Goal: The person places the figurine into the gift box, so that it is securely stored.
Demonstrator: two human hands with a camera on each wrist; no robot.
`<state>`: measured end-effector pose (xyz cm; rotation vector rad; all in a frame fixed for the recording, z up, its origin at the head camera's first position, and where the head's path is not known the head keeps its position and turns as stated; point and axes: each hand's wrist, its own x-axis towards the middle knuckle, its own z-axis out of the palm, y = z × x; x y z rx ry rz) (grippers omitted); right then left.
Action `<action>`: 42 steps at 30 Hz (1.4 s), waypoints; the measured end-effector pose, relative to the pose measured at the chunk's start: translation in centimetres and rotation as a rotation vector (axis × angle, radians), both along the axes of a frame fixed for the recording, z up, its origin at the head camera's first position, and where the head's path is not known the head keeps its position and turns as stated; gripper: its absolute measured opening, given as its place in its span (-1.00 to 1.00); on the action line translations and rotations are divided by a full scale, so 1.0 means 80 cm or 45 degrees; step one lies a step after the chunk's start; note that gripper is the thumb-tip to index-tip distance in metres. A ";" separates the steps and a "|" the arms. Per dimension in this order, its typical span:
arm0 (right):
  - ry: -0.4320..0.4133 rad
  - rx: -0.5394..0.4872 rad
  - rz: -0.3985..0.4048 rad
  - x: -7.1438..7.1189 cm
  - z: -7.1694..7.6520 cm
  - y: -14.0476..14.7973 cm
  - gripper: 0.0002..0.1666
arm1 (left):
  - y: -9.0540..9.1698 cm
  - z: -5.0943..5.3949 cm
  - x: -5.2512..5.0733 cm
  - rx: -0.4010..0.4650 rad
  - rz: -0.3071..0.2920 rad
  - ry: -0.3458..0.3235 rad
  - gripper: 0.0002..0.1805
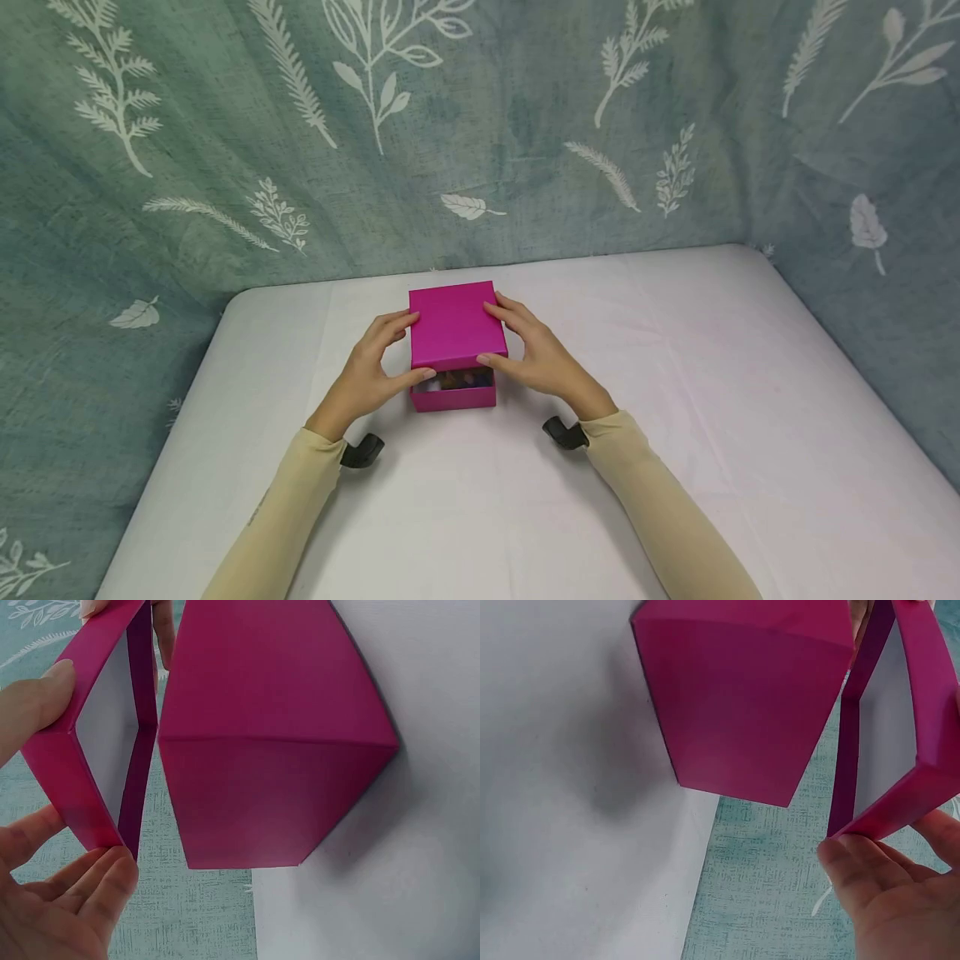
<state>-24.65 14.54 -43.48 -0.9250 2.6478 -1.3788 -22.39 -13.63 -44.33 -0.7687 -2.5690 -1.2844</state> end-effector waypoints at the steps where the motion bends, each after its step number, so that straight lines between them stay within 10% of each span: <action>1: 0.008 0.018 -0.007 0.001 0.000 0.001 -0.08 | 0.000 -0.001 0.001 -0.009 0.007 -0.004 -0.11; 42: 0.004 0.147 0.012 0.008 -0.020 -0.007 -0.06 | -0.009 -0.021 0.013 -0.102 0.055 -0.097 -0.13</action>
